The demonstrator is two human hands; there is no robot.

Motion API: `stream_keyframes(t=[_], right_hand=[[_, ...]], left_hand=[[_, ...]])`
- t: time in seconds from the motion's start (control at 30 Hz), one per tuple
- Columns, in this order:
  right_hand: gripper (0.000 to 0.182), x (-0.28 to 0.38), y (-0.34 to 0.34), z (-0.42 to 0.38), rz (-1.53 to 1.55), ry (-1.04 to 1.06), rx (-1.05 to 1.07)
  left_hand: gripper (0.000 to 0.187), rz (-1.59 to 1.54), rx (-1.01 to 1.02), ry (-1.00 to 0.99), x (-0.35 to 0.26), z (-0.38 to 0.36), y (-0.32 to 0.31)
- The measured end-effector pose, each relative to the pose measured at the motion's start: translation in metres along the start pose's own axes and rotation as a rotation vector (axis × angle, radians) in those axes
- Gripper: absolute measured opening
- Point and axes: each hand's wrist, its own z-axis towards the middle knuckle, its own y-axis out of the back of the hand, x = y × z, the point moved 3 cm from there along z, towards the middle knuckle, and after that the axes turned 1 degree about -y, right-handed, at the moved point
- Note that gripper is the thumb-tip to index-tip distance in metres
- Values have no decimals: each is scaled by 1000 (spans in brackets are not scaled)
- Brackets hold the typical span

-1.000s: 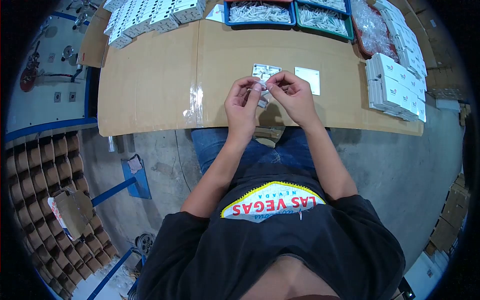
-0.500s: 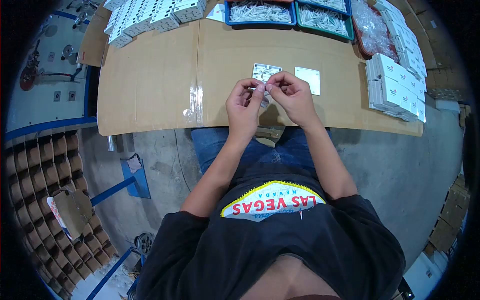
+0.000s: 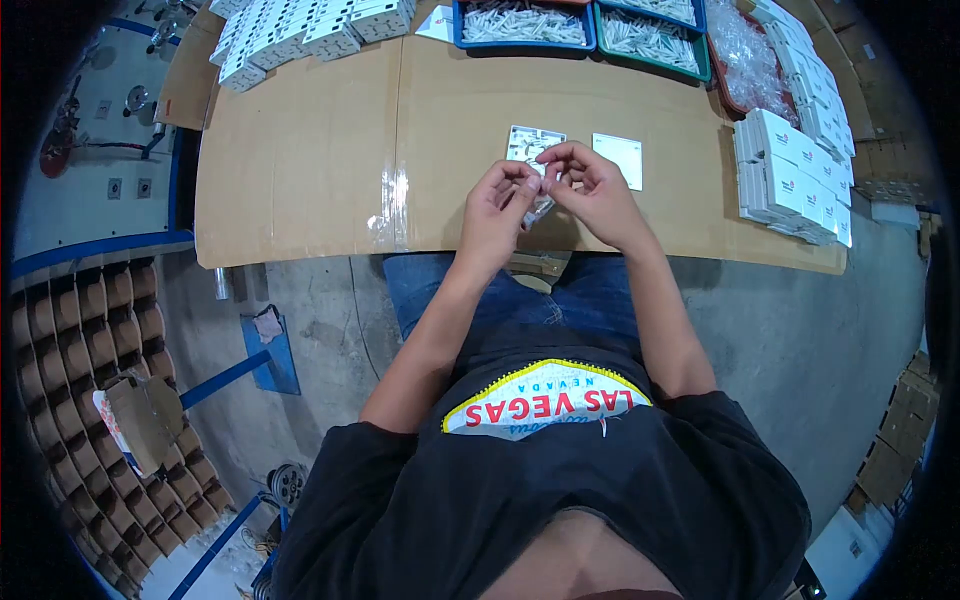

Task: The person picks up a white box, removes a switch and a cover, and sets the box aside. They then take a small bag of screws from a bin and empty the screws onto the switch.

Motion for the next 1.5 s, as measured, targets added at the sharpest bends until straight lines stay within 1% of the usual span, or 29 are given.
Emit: stream_keyframes(t=[0.03,0.07,0.1,0.13,0.2,0.23,0.27,0.3,0.33,0.4,0.43,0.5,0.57,0.6,0.63,0.73,0.8,0.83,0.9,0.97,1.0,1.13,1.2,1.23,1.27,1.33,1.37,1.43,1.5], right_hand=[[18,-4,5,-1,0,0,2],[20,-12,10,-3,-26,-45,55],[22,-19,14,-5,-52,-90,108],[22,-23,18,-8,-53,-91,108],[24,-32,21,-14,-228,-200,153],[24,-32,20,-17,-227,-202,152],[23,-35,18,-19,-170,-310,130],[23,-37,18,-22,-113,-415,107],[23,-40,18,-21,-112,-414,105],[24,-43,17,-15,-139,-225,61],[24,-43,16,-13,-138,-222,60],[26,-38,14,-9,-202,-50,38],[27,-38,13,-8,-147,-72,4],[28,-39,14,-8,-93,-95,-30],[28,-42,15,-8,-93,-96,-32],[26,-52,20,-8,-120,-144,-83],[19,-49,21,-9,-339,-86,-104],[19,-50,21,-9,-339,-87,-105],[15,-50,19,-8,-369,89,-157],[14,-55,18,-5,-354,127,-180],[13,-54,19,-3,-340,166,-202],[14,-51,21,6,-374,94,-207],[14,-47,22,10,-343,25,-269],[14,-49,21,13,-343,25,-267],[15,-53,21,18,-351,56,-272],[15,-53,20,23,-359,89,-278],[15,-54,19,25,-393,103,-290],[16,-54,16,27,-427,115,-305],[15,-54,13,27,-568,192,-358]], left_hand=[[21,-27,32,77,5,1,2],[21,-27,30,78,8,-2,5],[25,-28,26,197,13,-7,7],[29,-29,22,316,19,-10,9],[33,6,1,323,32,-12,16],[37,42,-19,329,40,-14,20],[37,42,-18,331,48,-14,23],[38,51,-50,253,48,-11,25],[39,60,-81,172,47,-7,27],[38,82,-93,159,42,1,30],[37,102,-106,147,35,4,29],[35,83,-111,131,26,10,26],[32,64,-116,115,23,14,26],[34,36,-76,93,24,16,25],[35,8,-35,73,26,17,24],[39,61,-25,41,32,16,25],[40,91,-12,52,36,16,26],[40,122,0,63,38,17,27],[40,135,-1,79,42,20,28],[40,148,-2,94,46,23,28],[39,143,1,61,45,23,27],[35,202,17,-11,37,33,26],[33,231,7,-24,33,44,28],[31,259,-2,-36,32,50,29],[31,259,-4,-37,31,55,31],[25,427,-28,-76,28,64,32],[25,427,-27,-75,28,68,32],[23,492,-42,-157,28,73,31],[24,526,-37,-167,28,77,32]])
